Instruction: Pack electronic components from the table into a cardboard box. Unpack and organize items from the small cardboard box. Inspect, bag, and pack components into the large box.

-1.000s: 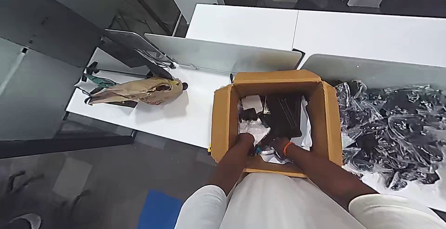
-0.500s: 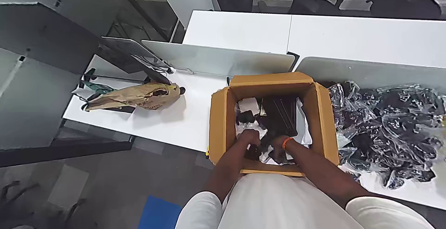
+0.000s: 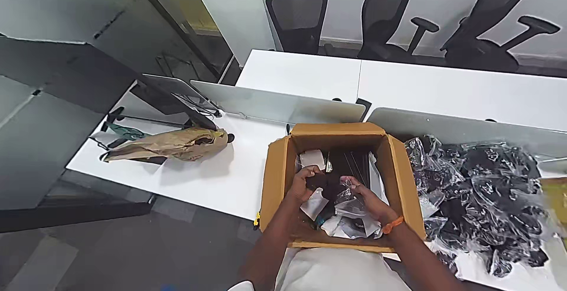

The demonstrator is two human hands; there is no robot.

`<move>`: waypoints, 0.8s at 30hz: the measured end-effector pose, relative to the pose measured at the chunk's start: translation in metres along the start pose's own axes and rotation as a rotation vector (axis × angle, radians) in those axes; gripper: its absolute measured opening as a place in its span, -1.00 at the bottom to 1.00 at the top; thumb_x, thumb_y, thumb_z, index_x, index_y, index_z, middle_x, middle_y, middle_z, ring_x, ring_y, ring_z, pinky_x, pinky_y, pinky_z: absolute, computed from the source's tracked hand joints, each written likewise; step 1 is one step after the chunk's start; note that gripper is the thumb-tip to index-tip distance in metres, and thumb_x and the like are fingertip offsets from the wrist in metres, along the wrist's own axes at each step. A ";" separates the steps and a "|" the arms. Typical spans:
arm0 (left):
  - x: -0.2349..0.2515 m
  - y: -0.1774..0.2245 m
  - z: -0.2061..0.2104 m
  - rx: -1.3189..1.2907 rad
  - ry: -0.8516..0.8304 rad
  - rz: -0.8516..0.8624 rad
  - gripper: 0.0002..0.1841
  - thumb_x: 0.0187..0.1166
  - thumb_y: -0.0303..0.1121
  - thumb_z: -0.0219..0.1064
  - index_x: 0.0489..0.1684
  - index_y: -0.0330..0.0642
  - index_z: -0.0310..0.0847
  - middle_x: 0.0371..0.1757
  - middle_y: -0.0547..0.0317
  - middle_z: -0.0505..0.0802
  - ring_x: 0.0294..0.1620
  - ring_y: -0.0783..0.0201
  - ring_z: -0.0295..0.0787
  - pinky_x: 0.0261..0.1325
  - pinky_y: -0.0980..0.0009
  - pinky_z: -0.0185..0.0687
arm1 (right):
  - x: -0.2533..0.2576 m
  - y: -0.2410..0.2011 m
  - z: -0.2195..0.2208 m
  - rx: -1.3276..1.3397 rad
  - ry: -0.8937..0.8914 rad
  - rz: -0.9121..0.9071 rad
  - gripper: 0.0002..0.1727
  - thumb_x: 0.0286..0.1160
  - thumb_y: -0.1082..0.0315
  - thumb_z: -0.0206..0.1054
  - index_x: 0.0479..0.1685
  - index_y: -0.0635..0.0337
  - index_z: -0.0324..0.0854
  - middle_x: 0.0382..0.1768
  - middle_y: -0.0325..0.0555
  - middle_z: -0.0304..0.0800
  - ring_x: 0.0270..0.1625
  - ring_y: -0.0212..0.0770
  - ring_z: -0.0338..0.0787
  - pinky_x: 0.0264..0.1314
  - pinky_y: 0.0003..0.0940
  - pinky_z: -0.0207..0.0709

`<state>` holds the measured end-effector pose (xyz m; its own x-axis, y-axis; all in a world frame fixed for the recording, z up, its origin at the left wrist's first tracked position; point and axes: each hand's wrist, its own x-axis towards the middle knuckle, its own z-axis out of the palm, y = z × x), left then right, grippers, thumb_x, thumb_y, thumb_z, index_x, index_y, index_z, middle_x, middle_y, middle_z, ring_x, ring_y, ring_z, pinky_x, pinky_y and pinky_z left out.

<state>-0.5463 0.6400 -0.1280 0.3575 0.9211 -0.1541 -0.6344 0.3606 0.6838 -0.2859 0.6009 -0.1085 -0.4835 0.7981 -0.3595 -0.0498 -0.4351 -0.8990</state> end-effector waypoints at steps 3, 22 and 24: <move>-0.002 -0.005 0.010 -0.166 0.092 0.059 -0.78 0.45 -0.27 0.14 -0.58 0.04 0.63 -0.50 0.30 0.76 -0.42 0.39 0.73 -0.27 0.41 0.66 | -0.007 -0.002 0.011 0.192 0.064 0.030 -0.24 0.65 -0.33 -0.01 0.69 -0.08 0.38 0.36 -0.20 0.72 0.27 -0.30 0.76 0.22 -0.30 0.72; -0.027 -0.021 0.067 0.808 0.184 0.338 -0.79 0.69 -0.40 0.19 -0.01 -0.38 0.63 -0.12 0.10 0.84 -0.05 0.32 0.79 0.14 0.34 0.75 | -0.023 -0.005 0.028 0.177 0.065 -0.255 -0.20 0.24 0.57 0.56 0.62 0.20 0.39 0.42 -0.08 0.68 0.40 -0.19 0.71 0.52 -0.18 0.61; -0.032 -0.017 0.081 0.727 0.085 0.383 -0.61 0.61 -0.34 0.33 0.26 -0.43 0.47 0.07 -0.01 0.85 0.13 0.16 0.81 0.29 0.21 0.74 | -0.034 -0.009 0.024 0.139 0.099 -0.356 -0.23 0.24 0.57 0.56 0.59 0.23 0.41 0.42 -0.10 0.68 0.43 -0.21 0.68 0.56 -0.19 0.58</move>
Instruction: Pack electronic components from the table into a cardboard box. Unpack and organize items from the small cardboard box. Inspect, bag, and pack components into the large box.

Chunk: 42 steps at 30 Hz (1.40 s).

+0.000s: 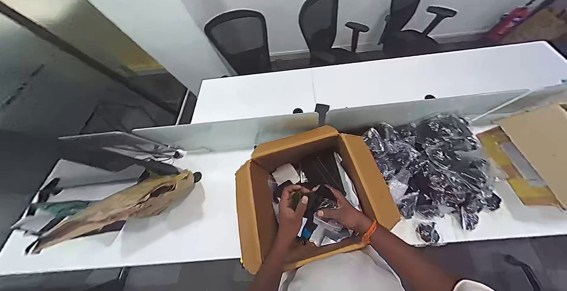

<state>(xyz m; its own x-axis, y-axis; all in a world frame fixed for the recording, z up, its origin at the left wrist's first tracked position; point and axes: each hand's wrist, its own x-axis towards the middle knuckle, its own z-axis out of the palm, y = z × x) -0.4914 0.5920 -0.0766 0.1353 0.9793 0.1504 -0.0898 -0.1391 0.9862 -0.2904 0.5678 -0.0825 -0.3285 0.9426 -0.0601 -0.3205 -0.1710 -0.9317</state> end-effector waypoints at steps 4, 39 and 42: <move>-0.002 0.031 0.032 -0.015 0.008 0.159 -0.50 0.34 -0.40 0.61 0.26 -0.16 0.55 0.06 0.09 0.89 0.12 0.14 0.86 0.25 0.22 0.82 | -0.024 -0.015 -0.018 -0.083 0.059 -0.096 -0.29 0.27 0.53 0.56 0.54 0.25 0.46 0.43 -0.02 0.65 0.46 -0.13 0.65 0.58 -0.15 0.56; -0.004 -0.046 0.172 0.905 -0.876 0.296 -0.64 0.68 0.02 0.14 0.26 0.25 0.74 0.70 0.51 0.53 0.85 0.20 0.12 0.79 -0.29 -0.08 | -0.034 0.009 -0.321 0.033 1.150 0.277 -0.25 0.54 0.20 0.41 0.66 0.30 0.21 0.28 0.27 0.63 0.08 0.04 0.80 0.00 -0.03 0.79; -0.004 -0.048 0.171 0.893 -0.883 0.288 -0.65 0.68 0.01 0.14 0.25 0.26 0.74 0.70 0.54 0.52 0.85 0.21 0.11 0.79 -0.30 -0.09 | -0.048 0.027 -0.308 0.151 1.123 0.255 -0.37 0.63 0.20 0.36 0.62 0.26 0.30 0.16 0.20 0.71 -0.04 -0.01 0.85 -0.08 -0.09 0.82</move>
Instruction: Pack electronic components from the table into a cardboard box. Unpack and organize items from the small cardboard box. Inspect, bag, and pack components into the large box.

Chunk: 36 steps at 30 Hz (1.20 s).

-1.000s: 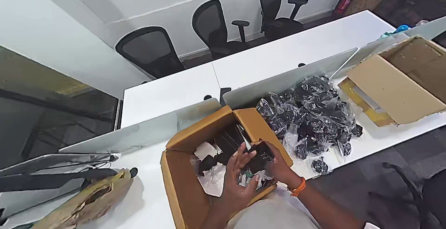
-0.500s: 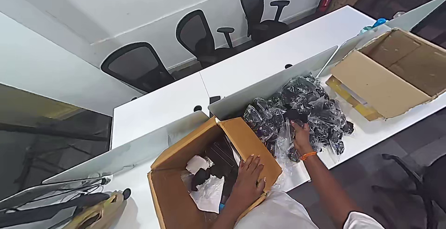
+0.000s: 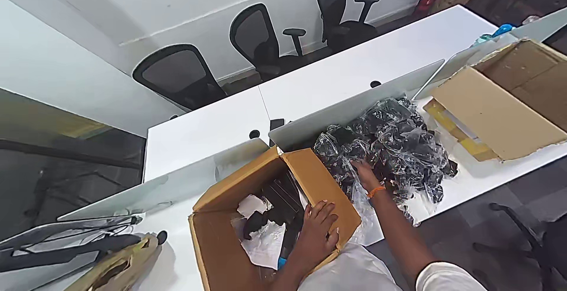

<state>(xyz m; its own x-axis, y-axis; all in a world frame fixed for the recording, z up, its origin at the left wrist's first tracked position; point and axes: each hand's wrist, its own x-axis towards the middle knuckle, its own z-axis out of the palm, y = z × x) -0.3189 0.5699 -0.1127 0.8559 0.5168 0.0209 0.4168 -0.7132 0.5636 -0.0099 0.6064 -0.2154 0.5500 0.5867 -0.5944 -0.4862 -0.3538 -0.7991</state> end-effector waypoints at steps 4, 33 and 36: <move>-0.001 0.000 -0.001 -0.018 0.006 0.012 -0.65 0.69 0.01 0.13 0.25 0.27 0.74 0.69 0.53 0.53 0.85 0.20 0.12 0.79 -0.32 -0.13 | -0.007 -0.025 -0.021 0.014 0.033 -0.209 -0.44 0.75 0.11 0.19 0.60 0.24 0.35 0.23 0.15 0.70 0.09 -0.04 0.82 0.05 -0.04 0.80; -0.112 -0.185 -0.121 -0.205 0.265 -0.985 -0.52 0.49 -0.41 0.28 0.45 -0.21 0.61 0.39 -0.16 0.75 0.43 -0.09 0.68 0.51 -0.12 0.55 | -0.223 0.008 0.237 -0.782 -0.872 -0.920 -0.72 0.72 0.21 0.17 0.09 0.13 0.71 -0.01 -0.16 0.81 -0.11 -0.38 0.77 0.02 -0.41 0.71; -0.101 -0.212 -0.110 -0.151 0.135 -1.046 -0.48 0.36 -0.38 0.35 0.40 -0.16 0.65 0.33 -0.15 0.79 0.41 -0.14 0.70 0.44 -0.23 0.57 | -0.207 0.044 0.281 -1.237 -0.958 -0.845 -0.63 0.65 0.15 0.12 0.28 0.04 0.66 0.19 -0.12 0.78 0.05 -0.19 0.81 0.19 -0.15 0.68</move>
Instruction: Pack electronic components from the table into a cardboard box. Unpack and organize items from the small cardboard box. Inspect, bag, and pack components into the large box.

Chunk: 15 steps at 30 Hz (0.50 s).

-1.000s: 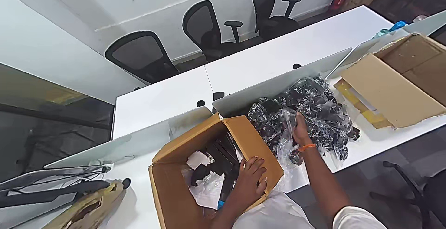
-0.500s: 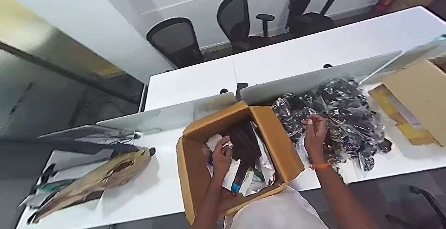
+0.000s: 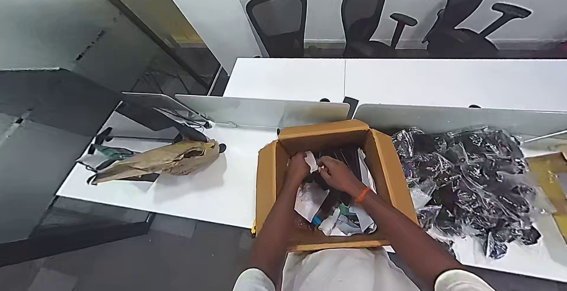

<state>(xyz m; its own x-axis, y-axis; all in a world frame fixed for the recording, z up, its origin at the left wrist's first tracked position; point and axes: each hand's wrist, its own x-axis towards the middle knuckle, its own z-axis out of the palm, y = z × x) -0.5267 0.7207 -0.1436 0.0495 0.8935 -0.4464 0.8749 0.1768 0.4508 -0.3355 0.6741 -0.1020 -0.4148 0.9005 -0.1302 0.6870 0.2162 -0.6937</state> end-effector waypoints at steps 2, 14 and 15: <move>0.014 -0.005 0.015 0.094 -0.021 -0.047 -0.47 0.34 -0.30 0.41 0.38 -0.16 0.64 0.34 -0.18 0.78 0.41 -0.19 0.69 0.39 -0.28 0.58 | 0.020 0.015 0.038 -0.144 -0.160 0.078 -0.56 0.60 0.21 0.15 0.43 0.03 0.57 0.41 0.00 0.66 0.21 0.02 0.81 0.24 0.08 0.68; 0.019 -0.053 0.108 0.342 -0.213 -0.067 -0.43 0.30 -0.35 0.51 0.41 -0.13 0.62 0.61 -0.38 0.48 0.38 -0.43 0.62 0.22 -0.37 0.65 | 0.002 0.067 0.111 -0.389 -0.511 0.317 0.07 0.16 0.50 0.51 0.85 0.12 0.06 0.57 0.49 0.31 0.07 0.46 0.77 -0.02 0.36 0.69; 0.022 -0.051 0.105 0.326 -0.241 -0.082 -0.43 0.30 -0.26 0.53 0.38 -0.14 0.64 0.61 -0.39 0.47 0.39 -0.44 0.61 0.21 -0.38 0.66 | 0.005 0.067 0.109 -0.388 -0.505 0.349 0.08 0.14 0.50 0.52 0.85 0.16 0.05 0.57 0.52 0.29 0.07 0.47 0.76 -0.01 0.35 0.69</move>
<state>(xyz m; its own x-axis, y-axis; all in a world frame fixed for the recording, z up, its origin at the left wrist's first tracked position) -0.5197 0.6880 -0.2577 0.0503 0.7529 -0.6562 0.9855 0.0690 0.1547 -0.3564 0.6520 -0.2262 -0.2934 0.6776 -0.6744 0.9529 0.1510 -0.2628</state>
